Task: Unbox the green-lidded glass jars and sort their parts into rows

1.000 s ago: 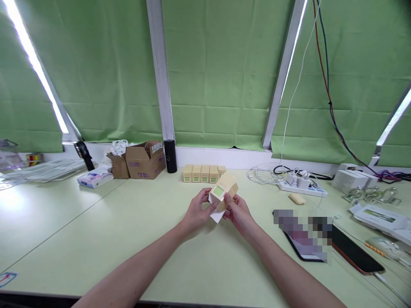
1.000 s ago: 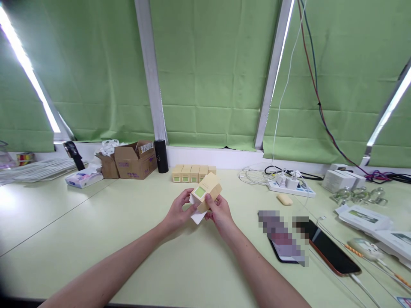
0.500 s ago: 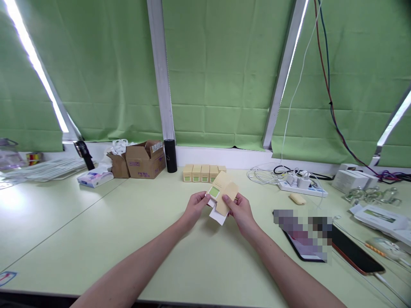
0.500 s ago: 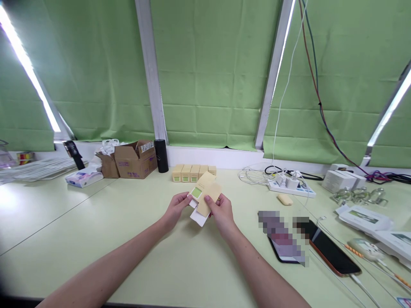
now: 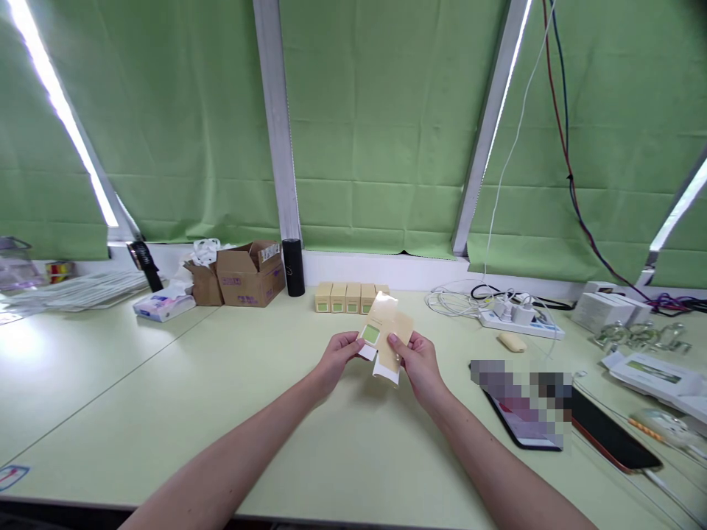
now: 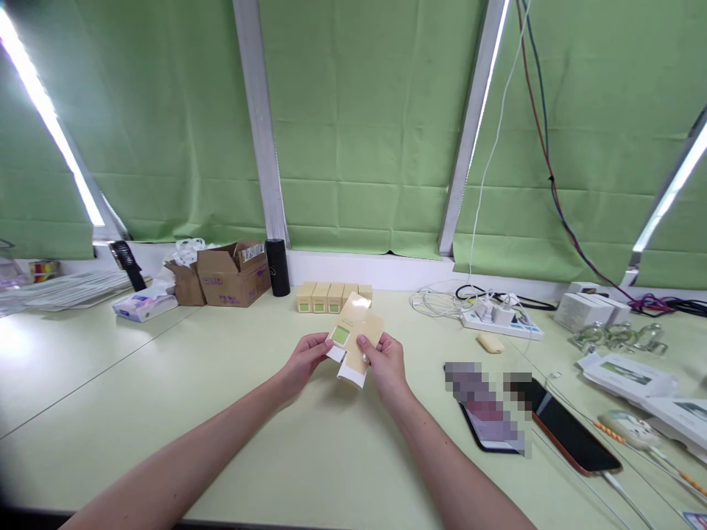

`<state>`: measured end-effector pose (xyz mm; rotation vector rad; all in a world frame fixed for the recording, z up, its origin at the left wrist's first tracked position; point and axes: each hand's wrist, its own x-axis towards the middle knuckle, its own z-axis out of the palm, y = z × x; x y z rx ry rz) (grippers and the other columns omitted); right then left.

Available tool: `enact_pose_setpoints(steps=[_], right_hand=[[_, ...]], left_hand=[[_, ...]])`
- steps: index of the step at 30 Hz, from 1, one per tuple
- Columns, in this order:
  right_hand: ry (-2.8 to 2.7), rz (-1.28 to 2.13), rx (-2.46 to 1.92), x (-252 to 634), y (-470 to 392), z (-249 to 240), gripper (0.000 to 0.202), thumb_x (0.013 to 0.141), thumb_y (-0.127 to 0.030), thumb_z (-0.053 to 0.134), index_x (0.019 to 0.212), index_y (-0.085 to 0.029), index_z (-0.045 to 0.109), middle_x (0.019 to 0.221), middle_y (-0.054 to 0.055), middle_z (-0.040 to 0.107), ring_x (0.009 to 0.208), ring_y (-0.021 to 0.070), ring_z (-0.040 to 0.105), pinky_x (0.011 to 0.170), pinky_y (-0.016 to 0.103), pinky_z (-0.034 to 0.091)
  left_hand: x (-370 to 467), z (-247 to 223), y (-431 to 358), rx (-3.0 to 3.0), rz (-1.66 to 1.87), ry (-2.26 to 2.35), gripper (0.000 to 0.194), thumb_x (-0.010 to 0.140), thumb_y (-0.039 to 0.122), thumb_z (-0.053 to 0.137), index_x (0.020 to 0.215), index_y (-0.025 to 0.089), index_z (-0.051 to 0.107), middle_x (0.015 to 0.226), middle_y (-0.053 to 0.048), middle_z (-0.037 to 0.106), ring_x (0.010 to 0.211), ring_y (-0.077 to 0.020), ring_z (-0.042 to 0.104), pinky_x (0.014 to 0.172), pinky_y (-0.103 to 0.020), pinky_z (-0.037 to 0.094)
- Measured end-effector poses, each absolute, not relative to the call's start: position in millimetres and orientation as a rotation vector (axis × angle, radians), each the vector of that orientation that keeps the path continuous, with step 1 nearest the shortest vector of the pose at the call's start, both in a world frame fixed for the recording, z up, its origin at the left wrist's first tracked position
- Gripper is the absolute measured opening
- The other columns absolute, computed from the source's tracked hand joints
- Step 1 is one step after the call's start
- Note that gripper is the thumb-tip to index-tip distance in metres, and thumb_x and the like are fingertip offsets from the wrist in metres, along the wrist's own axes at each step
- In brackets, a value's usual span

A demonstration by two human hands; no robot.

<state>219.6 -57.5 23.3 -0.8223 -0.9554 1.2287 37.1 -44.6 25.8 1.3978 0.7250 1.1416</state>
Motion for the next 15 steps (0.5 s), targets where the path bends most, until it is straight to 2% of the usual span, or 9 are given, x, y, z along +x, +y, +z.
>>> enact_pose_setpoints(steps=[4, 10, 13, 15], right_hand=[[-0.977, 1.189, -0.870, 219, -56, 21, 0.058, 0.058, -0.058, 0.093, 0.094, -0.017, 0.073, 0.090, 0.011, 0.080, 0.075, 0.0258, 0.074, 0.068, 0.037, 0.060], [-1.063, 1.210, -0.851, 213, -54, 15, 0.061, 0.063, -0.065, 0.088, 0.096, -0.018, 0.068, 0.075, 0.006, 0.076, 0.054, 0.0177, 0.064, 0.043, 0.027, 0.047], [-1.115, 1.258, -0.832, 213, -55, 17, 0.064, 0.060, -0.059, 0.091, 0.101, -0.019, 0.064, 0.072, 0.003, 0.074, 0.054, 0.0168, 0.065, 0.042, 0.024, 0.046], [-1.158, 1.256, -0.876, 213, -56, 17, 0.061, 0.059, -0.052, 0.091, 0.101, -0.019, 0.062, 0.071, 0.002, 0.074, 0.054, 0.0168, 0.065, 0.042, 0.023, 0.046]], left_hand=[[38, 26, -44, 1.441, 1.196, 0.759, 0.043, 0.082, 0.056, 0.077, 0.092, 0.014, 0.074, 0.090, -0.010, 0.076, 0.084, -0.0219, 0.069, 0.081, -0.033, 0.053], [36, 31, -40, 1.497, 1.309, 0.851, 0.043, 0.080, 0.057, 0.079, 0.080, 0.016, 0.065, 0.081, -0.006, 0.072, 0.076, -0.0191, 0.067, 0.073, -0.030, 0.053], [30, 33, -36, 1.579, 1.415, 0.925, 0.040, 0.084, 0.056, 0.074, 0.079, 0.017, 0.065, 0.081, -0.006, 0.072, 0.076, -0.0194, 0.066, 0.073, -0.031, 0.053], [24, 34, -33, 1.716, 1.549, 1.016, 0.036, 0.087, 0.054, 0.071, 0.082, 0.019, 0.068, 0.085, -0.007, 0.072, 0.083, -0.0224, 0.066, 0.076, -0.035, 0.055]])
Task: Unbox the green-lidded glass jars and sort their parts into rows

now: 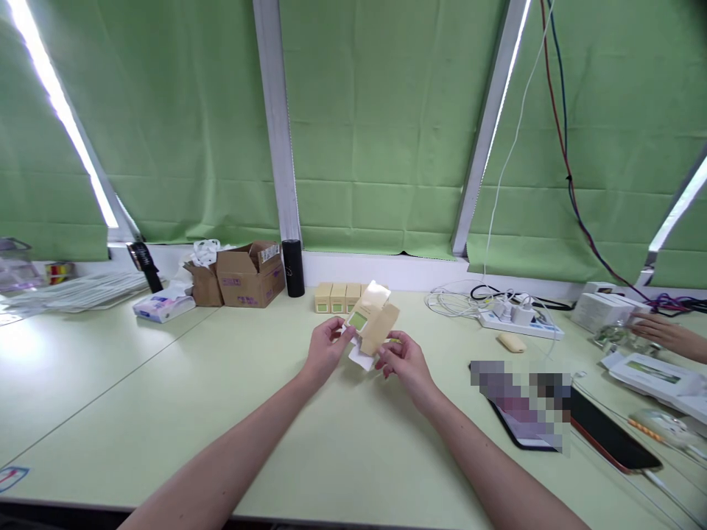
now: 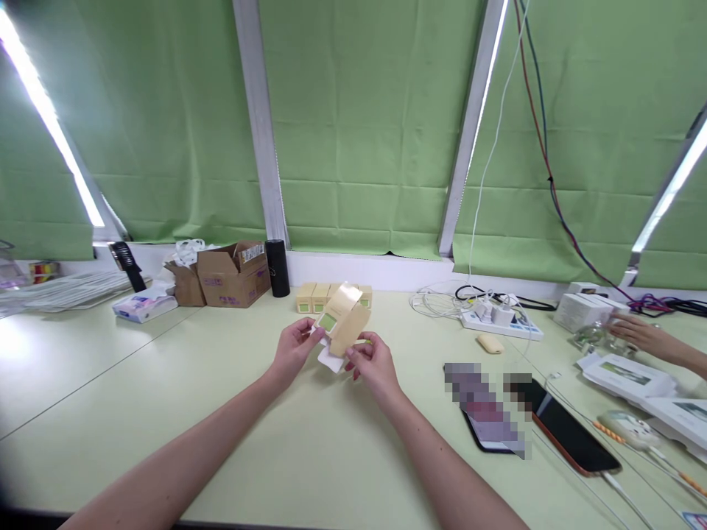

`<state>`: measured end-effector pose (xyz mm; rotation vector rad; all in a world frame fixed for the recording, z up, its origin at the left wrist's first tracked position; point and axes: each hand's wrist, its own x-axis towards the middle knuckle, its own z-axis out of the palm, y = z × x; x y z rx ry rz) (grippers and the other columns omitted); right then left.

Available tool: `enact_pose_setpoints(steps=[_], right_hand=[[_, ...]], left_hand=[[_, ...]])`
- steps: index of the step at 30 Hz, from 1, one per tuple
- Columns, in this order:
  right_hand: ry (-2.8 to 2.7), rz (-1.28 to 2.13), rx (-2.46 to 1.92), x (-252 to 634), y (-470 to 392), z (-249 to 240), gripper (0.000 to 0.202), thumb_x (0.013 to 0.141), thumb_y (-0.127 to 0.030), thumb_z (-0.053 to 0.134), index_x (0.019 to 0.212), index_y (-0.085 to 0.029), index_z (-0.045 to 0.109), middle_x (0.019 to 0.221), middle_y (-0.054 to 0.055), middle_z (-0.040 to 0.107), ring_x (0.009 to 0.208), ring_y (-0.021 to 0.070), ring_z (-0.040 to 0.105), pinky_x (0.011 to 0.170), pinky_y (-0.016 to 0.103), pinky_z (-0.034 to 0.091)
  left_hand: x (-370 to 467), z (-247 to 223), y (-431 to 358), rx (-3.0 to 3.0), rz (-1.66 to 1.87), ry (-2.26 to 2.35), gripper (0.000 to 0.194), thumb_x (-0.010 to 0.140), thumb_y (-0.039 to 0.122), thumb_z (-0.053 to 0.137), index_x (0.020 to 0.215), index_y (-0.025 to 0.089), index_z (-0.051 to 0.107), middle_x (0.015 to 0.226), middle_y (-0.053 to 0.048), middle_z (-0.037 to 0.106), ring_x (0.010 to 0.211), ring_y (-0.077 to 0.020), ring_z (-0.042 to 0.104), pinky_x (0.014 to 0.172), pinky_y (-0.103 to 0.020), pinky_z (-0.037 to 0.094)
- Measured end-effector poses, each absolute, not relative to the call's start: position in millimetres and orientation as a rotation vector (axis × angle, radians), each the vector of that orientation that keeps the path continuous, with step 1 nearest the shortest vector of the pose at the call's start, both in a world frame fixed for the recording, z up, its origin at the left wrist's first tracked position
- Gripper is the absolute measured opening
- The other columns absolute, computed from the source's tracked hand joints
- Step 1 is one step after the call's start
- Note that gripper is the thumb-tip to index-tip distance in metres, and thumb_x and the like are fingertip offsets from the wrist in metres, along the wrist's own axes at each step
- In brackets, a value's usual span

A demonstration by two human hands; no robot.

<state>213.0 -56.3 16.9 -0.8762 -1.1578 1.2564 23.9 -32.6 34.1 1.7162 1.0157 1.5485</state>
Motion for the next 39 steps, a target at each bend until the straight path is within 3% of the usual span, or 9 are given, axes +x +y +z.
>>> enact_pose_setpoints(steps=[5, 14, 22, 25, 28, 33, 36, 39], right_hand=[[-1.360, 1.195, -1.001, 213, -55, 8, 0.035, 0.069, -0.043, 0.080, 0.090, -0.019, 0.065, 0.067, 0.003, 0.074, 0.048, 0.0136, 0.060, 0.041, 0.021, 0.040], [-1.557, 1.189, -1.042, 209, -57, -8, 0.015, 0.074, -0.033, 0.079, 0.073, -0.021, 0.070, 0.059, 0.001, 0.070, 0.049, 0.0136, 0.059, 0.047, 0.023, 0.044], [-1.632, 1.166, -1.118, 209, -58, -5, 0.013, 0.079, -0.031, 0.074, 0.074, -0.021, 0.068, 0.062, 0.000, 0.069, 0.051, 0.0140, 0.059, 0.052, 0.025, 0.045], [-1.630, 1.172, -1.120, 209, -58, -5, 0.012, 0.080, -0.031, 0.074, 0.075, -0.021, 0.068, 0.062, 0.001, 0.070, 0.052, 0.0150, 0.060, 0.052, 0.026, 0.045], [-1.632, 1.167, -1.099, 210, -59, -6, 0.012, 0.080, -0.032, 0.074, 0.076, -0.022, 0.069, 0.064, 0.001, 0.071, 0.054, 0.0157, 0.061, 0.053, 0.027, 0.046], [-1.679, 1.170, -1.144, 210, -60, -2, 0.008, 0.083, -0.028, 0.069, 0.078, -0.022, 0.067, 0.066, 0.001, 0.071, 0.058, 0.0160, 0.062, 0.058, 0.028, 0.048], [-1.710, 1.165, -1.183, 210, -60, 1, 0.006, 0.085, -0.025, 0.065, 0.080, -0.021, 0.065, 0.067, 0.001, 0.070, 0.059, 0.0158, 0.062, 0.060, 0.029, 0.048], [-1.718, 1.167, -1.190, 210, -60, 1, 0.006, 0.086, -0.024, 0.063, 0.081, -0.021, 0.064, 0.068, 0.001, 0.069, 0.059, 0.0162, 0.061, 0.061, 0.030, 0.049]], left_hand=[[2, 37, -28, 2.321, 1.822, 1.251, 0.018, 0.091, 0.041, 0.067, 0.095, 0.028, 0.079, 0.098, -0.010, 0.077, 0.105, -0.0313, 0.061, 0.096, -0.053, 0.050], [-24, 41, -24, 2.740, 1.566, 1.373, 0.027, 0.096, 0.033, 0.057, 0.112, 0.038, 0.078, 0.115, -0.007, 0.078, 0.106, -0.0325, 0.057, 0.102, -0.057, 0.041], [-29, 39, -15, 2.659, 1.691, 1.457, 0.022, 0.095, 0.031, 0.062, 0.106, 0.038, 0.080, 0.110, -0.006, 0.079, 0.105, -0.0315, 0.058, 0.102, -0.054, 0.038], [-33, 36, -6, 2.412, 1.911, 1.568, 0.017, 0.093, 0.037, 0.066, 0.101, 0.033, 0.081, 0.101, -0.008, 0.080, 0.104, -0.0313, 0.057, 0.100, -0.050, 0.040], [-42, 35, 6, 1.981, 2.063, 1.745, 0.026, 0.090, 0.046, 0.067, 0.092, 0.024, 0.080, 0.094, -0.011, 0.077, 0.102, -0.0311, 0.057, 0.095, -0.046, 0.045], [-67, 36, 23, 1.370, 1.523, 2.219, 0.039, 0.089, 0.054, 0.056, 0.093, 0.021, 0.077, 0.097, -0.009, 0.077, 0.096, -0.0292, 0.064, 0.088, -0.040, 0.047], [-83, 34, 30, 1.266, 1.343, 2.351, 0.032, 0.086, 0.050, 0.059, 0.085, 0.023, 0.077, 0.093, -0.011, 0.078, 0.100, -0.0350, 0.065, 0.096, -0.049, 0.041], [-96, 30, 34, 1.208, 1.219, 2.459, 0.031, 0.083, 0.049, 0.060, 0.086, 0.024, 0.077, 0.102, -0.016, 0.077, 0.114, -0.0417, 0.061, 0.099, -0.054, 0.037]])
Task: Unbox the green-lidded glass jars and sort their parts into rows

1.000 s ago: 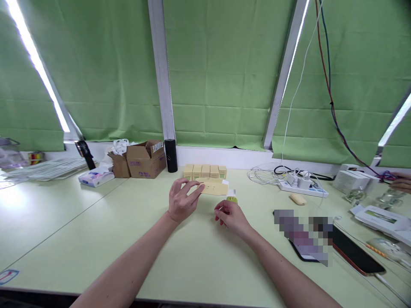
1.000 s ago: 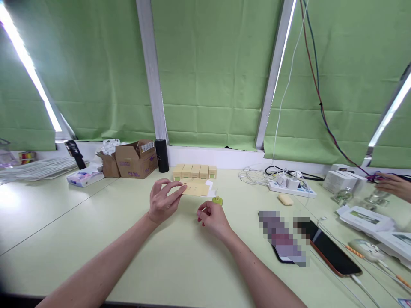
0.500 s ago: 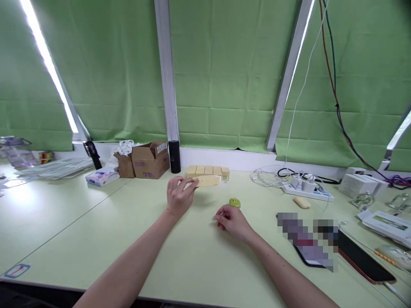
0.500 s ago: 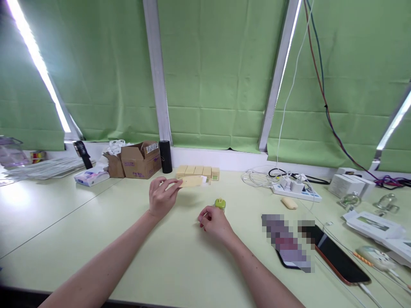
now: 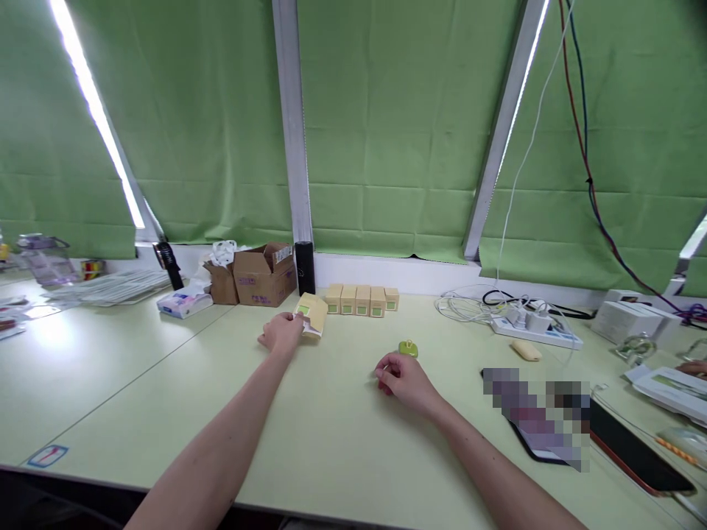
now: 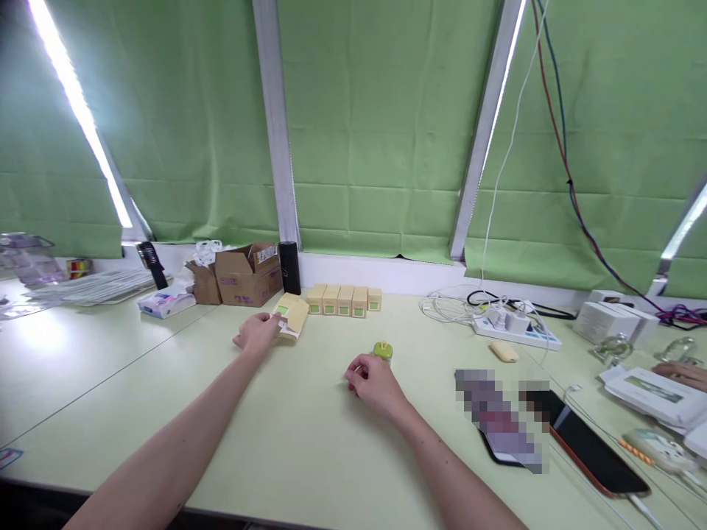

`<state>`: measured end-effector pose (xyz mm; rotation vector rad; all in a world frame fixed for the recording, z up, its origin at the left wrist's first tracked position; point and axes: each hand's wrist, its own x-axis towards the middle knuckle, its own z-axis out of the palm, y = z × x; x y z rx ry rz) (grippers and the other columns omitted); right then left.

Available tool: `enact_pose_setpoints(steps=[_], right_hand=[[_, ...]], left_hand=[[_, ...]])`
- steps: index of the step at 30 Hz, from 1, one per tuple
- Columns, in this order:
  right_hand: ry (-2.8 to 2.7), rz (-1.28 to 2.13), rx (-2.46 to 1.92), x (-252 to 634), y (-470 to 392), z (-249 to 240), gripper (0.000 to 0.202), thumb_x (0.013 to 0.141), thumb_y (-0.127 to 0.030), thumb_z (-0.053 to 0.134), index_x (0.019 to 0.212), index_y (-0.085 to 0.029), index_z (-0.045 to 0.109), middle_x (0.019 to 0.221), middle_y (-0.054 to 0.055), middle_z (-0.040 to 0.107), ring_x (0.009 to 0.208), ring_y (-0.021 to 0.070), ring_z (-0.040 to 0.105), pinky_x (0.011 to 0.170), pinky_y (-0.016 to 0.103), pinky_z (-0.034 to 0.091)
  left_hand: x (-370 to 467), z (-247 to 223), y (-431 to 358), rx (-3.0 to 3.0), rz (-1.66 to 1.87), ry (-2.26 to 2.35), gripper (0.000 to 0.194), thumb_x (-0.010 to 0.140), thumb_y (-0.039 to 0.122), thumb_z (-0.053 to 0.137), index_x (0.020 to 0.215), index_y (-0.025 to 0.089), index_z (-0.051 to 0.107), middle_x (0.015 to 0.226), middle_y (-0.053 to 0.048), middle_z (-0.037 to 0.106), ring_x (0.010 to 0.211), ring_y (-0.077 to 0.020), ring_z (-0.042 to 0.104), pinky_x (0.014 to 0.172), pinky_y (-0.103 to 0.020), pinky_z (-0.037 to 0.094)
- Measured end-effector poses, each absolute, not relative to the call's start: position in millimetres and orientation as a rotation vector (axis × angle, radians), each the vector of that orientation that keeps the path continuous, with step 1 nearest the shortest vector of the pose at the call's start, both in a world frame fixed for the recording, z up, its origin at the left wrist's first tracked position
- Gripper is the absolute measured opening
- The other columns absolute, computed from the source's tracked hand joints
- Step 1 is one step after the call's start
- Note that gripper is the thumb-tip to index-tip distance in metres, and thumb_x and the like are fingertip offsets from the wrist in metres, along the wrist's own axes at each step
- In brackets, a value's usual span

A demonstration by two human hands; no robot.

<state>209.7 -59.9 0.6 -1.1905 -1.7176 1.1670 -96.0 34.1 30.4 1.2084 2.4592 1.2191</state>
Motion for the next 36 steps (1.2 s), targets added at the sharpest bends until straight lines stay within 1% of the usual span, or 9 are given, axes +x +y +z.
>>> enact_pose_setpoints(steps=[5, 11, 15, 21, 25, 28, 32, 34, 36], right_hand=[[-1.715, 1.174, -1.181, 210, -59, -2, 0.007, 0.084, -0.028, 0.065, 0.081, -0.022, 0.064, 0.068, 0.001, 0.069, 0.059, 0.0168, 0.061, 0.060, 0.030, 0.048], [-1.688, 1.187, -1.180, 210, -60, 0, 0.013, 0.082, -0.034, 0.068, 0.079, -0.022, 0.064, 0.068, 0.002, 0.069, 0.058, 0.0167, 0.061, 0.056, 0.029, 0.046], [-1.663, 1.174, -1.165, 210, -59, -2, 0.017, 0.080, -0.038, 0.071, 0.079, -0.022, 0.065, 0.068, 0.002, 0.070, 0.058, 0.0181, 0.061, 0.054, 0.029, 0.045], [-1.555, 0.861, -1.111, 223, -53, 5, 0.021, 0.083, -0.044, 0.066, 0.081, -0.023, 0.067, 0.066, 0.001, 0.066, 0.058, 0.0177, 0.057, 0.057, 0.030, 0.044], [-1.406, 0.578, -1.207, 241, -47, 14, 0.019, 0.084, -0.036, 0.058, 0.096, -0.023, 0.066, 0.077, 0.002, 0.067, 0.066, 0.0191, 0.059, 0.061, 0.030, 0.046], [-1.423, 0.443, -1.373, 253, -39, 12, 0.033, 0.075, -0.023, 0.055, 0.107, -0.024, 0.062, 0.096, 0.004, 0.070, 0.080, 0.0211, 0.063, 0.069, 0.031, 0.047], [-1.547, 0.460, -1.629, 261, -26, 2, 0.059, 0.064, -0.018, 0.062, 0.122, -0.023, 0.056, 0.118, 0.008, 0.068, 0.106, 0.0270, 0.062, 0.078, 0.032, 0.048], [-1.628, 0.514, -1.739, 261, -22, -3, 0.066, 0.063, -0.017, 0.065, 0.128, -0.023, 0.055, 0.120, 0.008, 0.069, 0.111, 0.0292, 0.061, 0.082, 0.034, 0.046], [-1.681, 0.528, -1.816, 260, -20, -6, 0.064, 0.063, -0.016, 0.067, 0.127, -0.023, 0.058, 0.117, 0.008, 0.070, 0.112, 0.0305, 0.061, 0.085, 0.036, 0.044]], left_hand=[[-110, 22, 36, 1.190, 1.067, 2.531, 0.036, 0.079, 0.051, 0.061, 0.095, 0.023, 0.077, 0.108, -0.020, 0.075, 0.124, -0.0448, 0.055, 0.099, -0.054, 0.036], [-113, 18, 35, 1.252, 0.937, 2.548, 0.040, 0.079, 0.056, 0.057, 0.086, 0.021, 0.076, 0.105, -0.024, 0.074, 0.127, -0.0486, 0.047, 0.098, -0.057, 0.033], [-113, 19, 34, 1.281, 0.882, 2.554, 0.044, 0.081, 0.058, 0.054, 0.085, 0.020, 0.076, 0.106, -0.024, 0.074, 0.124, -0.0485, 0.047, 0.098, -0.056, 0.032], [-112, 21, 33, 1.295, 0.855, 2.562, 0.047, 0.082, 0.059, 0.052, 0.088, 0.020, 0.077, 0.108, -0.024, 0.074, 0.125, -0.0480, 0.045, 0.098, -0.056, 0.032], [-112, 21, 34, 1.277, 0.855, 2.566, 0.046, 0.081, 0.059, 0.053, 0.088, 0.021, 0.077, 0.107, -0.024, 0.074, 0.125, -0.0500, 0.045, 0.096, -0.057, 0.034], [-112, 22, 36, 1.265, 0.879, 2.575, 0.047, 0.081, 0.060, 0.052, 0.092, 0.021, 0.076, 0.109, -0.024, 0.074, 0.125, -0.0510, 0.045, 0.095, -0.058, 0.035], [-105, 25, 34, 1.243, 0.959, 2.621, 0.055, 0.087, 0.059, 0.047, 0.115, 0.017, 0.068, 0.127, -0.027, 0.066, 0.129, -0.0503, 0.042, 0.097, -0.059, 0.035], [-98, 27, 31, 1.279, 1.055, 2.652, 0.054, 0.091, 0.056, 0.044, 0.123, 0.016, 0.062, 0.133, -0.027, 0.061, 0.132, -0.0478, 0.039, 0.100, -0.058, 0.034], [-88, 29, 26, 1.404, 1.210, 2.662, 0.046, 0.093, 0.050, 0.045, 0.123, 0.017, 0.059, 0.131, -0.024, 0.060, 0.132, -0.0449, 0.039, 0.102, -0.056, 0.033]])
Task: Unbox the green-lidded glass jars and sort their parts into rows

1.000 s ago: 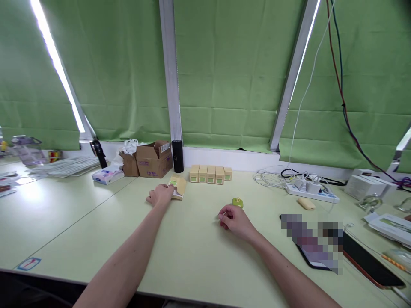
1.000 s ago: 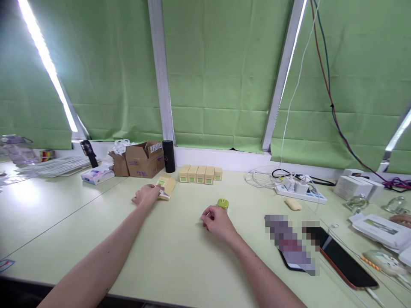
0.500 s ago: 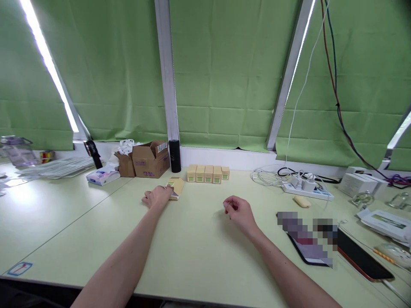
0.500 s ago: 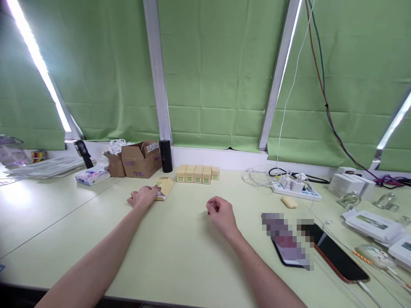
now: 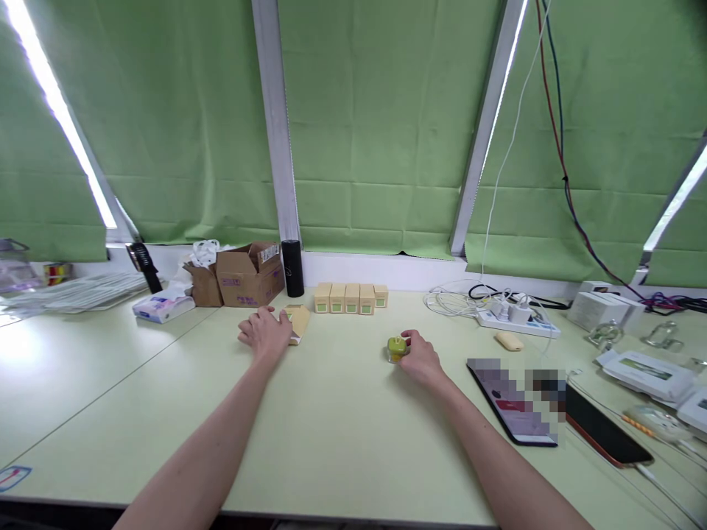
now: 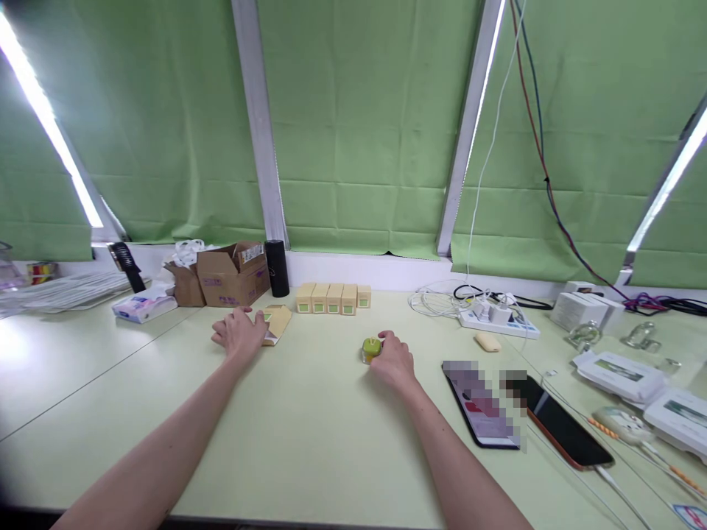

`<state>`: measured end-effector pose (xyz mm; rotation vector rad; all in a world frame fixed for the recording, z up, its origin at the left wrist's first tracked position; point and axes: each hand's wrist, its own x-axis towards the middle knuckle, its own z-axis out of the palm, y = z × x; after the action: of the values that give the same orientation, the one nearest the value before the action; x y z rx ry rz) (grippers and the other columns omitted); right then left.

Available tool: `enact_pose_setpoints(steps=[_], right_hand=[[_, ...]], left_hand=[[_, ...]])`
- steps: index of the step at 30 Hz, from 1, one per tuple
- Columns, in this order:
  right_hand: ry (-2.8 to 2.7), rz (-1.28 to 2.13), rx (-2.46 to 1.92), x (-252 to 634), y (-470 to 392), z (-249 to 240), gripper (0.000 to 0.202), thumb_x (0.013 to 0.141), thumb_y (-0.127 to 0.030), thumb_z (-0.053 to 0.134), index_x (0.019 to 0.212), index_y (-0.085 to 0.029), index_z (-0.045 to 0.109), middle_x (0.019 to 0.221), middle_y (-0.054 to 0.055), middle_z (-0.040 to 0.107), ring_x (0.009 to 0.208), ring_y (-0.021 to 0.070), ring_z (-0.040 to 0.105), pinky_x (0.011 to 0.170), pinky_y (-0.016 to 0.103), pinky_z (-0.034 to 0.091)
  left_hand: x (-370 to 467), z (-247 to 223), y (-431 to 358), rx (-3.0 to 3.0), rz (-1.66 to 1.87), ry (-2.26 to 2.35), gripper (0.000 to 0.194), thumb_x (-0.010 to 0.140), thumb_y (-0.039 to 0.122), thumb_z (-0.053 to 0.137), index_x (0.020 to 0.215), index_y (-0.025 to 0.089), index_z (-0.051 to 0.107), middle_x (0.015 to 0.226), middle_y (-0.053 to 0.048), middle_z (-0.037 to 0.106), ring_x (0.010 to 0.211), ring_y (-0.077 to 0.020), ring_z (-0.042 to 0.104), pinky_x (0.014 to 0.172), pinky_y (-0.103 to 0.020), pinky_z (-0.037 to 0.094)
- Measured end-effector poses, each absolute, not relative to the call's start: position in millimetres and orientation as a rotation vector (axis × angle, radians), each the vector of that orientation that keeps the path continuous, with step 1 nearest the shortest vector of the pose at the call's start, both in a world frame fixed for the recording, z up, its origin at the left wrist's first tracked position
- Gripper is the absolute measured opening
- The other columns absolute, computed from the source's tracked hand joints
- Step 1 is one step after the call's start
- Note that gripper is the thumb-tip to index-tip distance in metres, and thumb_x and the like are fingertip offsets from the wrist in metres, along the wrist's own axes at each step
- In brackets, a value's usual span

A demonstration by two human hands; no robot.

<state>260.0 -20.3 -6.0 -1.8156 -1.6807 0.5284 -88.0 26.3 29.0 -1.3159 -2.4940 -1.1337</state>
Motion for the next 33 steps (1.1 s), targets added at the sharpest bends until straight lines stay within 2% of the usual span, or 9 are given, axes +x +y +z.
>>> enact_pose_setpoints(steps=[4, 7, 12, 16, 19, 23, 29, 33], right_hand=[[-1.675, 0.477, -1.786, 258, -22, -10, 0.046, 0.065, -0.020, 0.072, 0.110, -0.025, 0.066, 0.101, 0.007, 0.073, 0.107, 0.0306, 0.061, 0.086, 0.038, 0.042], [-1.614, 0.542, -1.641, 257, -22, -13, 0.039, 0.062, -0.024, 0.077, 0.099, -0.026, 0.068, 0.097, 0.005, 0.074, 0.097, 0.0280, 0.063, 0.083, 0.038, 0.043], [-1.430, 0.715, -1.358, 251, -20, -10, 0.039, 0.060, -0.029, 0.079, 0.097, -0.023, 0.068, 0.100, 0.004, 0.074, 0.092, 0.0239, 0.063, 0.082, 0.036, 0.047], [-1.257, 1.029, -1.014, 243, -27, 1, 0.048, 0.060, -0.037, 0.084, 0.101, -0.019, 0.068, 0.099, 0.007, 0.074, 0.088, 0.0221, 0.063, 0.076, 0.033, 0.050], [-1.102, 1.276, -0.785, 236, -36, 7, 0.049, 0.064, -0.045, 0.087, 0.103, -0.020, 0.070, 0.102, 0.007, 0.072, 0.088, 0.0220, 0.064, 0.068, 0.031, 0.051], [-0.910, 1.520, -0.602, 229, -44, 8, 0.039, 0.073, -0.054, 0.083, 0.093, -0.022, 0.070, 0.100, 0.007, 0.073, 0.085, 0.0229, 0.068, 0.074, 0.036, 0.055], [-0.861, 1.542, -0.604, 228, -36, 1, 0.036, 0.084, -0.060, 0.065, 0.088, -0.024, 0.066, 0.098, 0.009, 0.074, 0.075, 0.0252, 0.066, 0.071, 0.043, 0.055], [-0.820, 1.498, -0.632, 232, -28, -4, 0.036, 0.087, -0.061, 0.063, 0.088, -0.025, 0.064, 0.089, 0.008, 0.073, 0.070, 0.0245, 0.065, 0.069, 0.043, 0.056]], left_hand=[[-65, 32, 15, -1.499, -1.187, -2.177, 0.032, 0.096, 0.037, 0.046, 0.119, 0.020, 0.059, 0.123, -0.018, 0.061, 0.125, -0.0404, 0.043, 0.100, -0.052, 0.036], [-49, 32, 7, -1.734, -1.154, -2.002, 0.028, 0.097, 0.033, 0.045, 0.116, 0.021, 0.060, 0.120, -0.016, 0.063, 0.121, -0.0380, 0.045, 0.099, -0.050, 0.036], [-22, 30, -6, -2.109, -1.155, -1.723, 0.023, 0.095, 0.028, 0.050, 0.113, 0.021, 0.062, 0.110, -0.012, 0.067, 0.116, -0.0337, 0.051, 0.103, -0.046, 0.037], [-5, 30, -17, -2.343, -1.213, -1.515, 0.020, 0.095, 0.025, 0.050, 0.110, 0.021, 0.063, 0.101, -0.010, 0.069, 0.109, -0.0307, 0.056, 0.096, -0.042, 0.043], [4, 29, -25, -2.459, -1.189, -1.524, 0.021, 0.097, 0.025, 0.047, 0.111, 0.023, 0.063, 0.096, -0.008, 0.070, 0.104, -0.0287, 0.062, 0.083, -0.037, 0.046], [8, 25, -29, -2.508, -1.032, -1.633, 0.023, 0.098, 0.025, 0.046, 0.113, 0.025, 0.063, 0.093, -0.005, 0.073, 0.086, -0.0249, 0.068, 0.070, -0.034, 0.043], [7, 22, -28, -2.528, -0.952, -1.670, 0.027, 0.099, 0.027, 0.044, 0.114, 0.026, 0.066, 0.098, -0.005, 0.077, 0.086, -0.0250, 0.071, 0.072, -0.035, 0.044], [9, 23, -30, -2.563, -0.922, -1.674, 0.028, 0.098, 0.028, 0.044, 0.114, 0.027, 0.067, 0.102, -0.005, 0.078, 0.089, -0.0257, 0.071, 0.074, -0.035, 0.046]])
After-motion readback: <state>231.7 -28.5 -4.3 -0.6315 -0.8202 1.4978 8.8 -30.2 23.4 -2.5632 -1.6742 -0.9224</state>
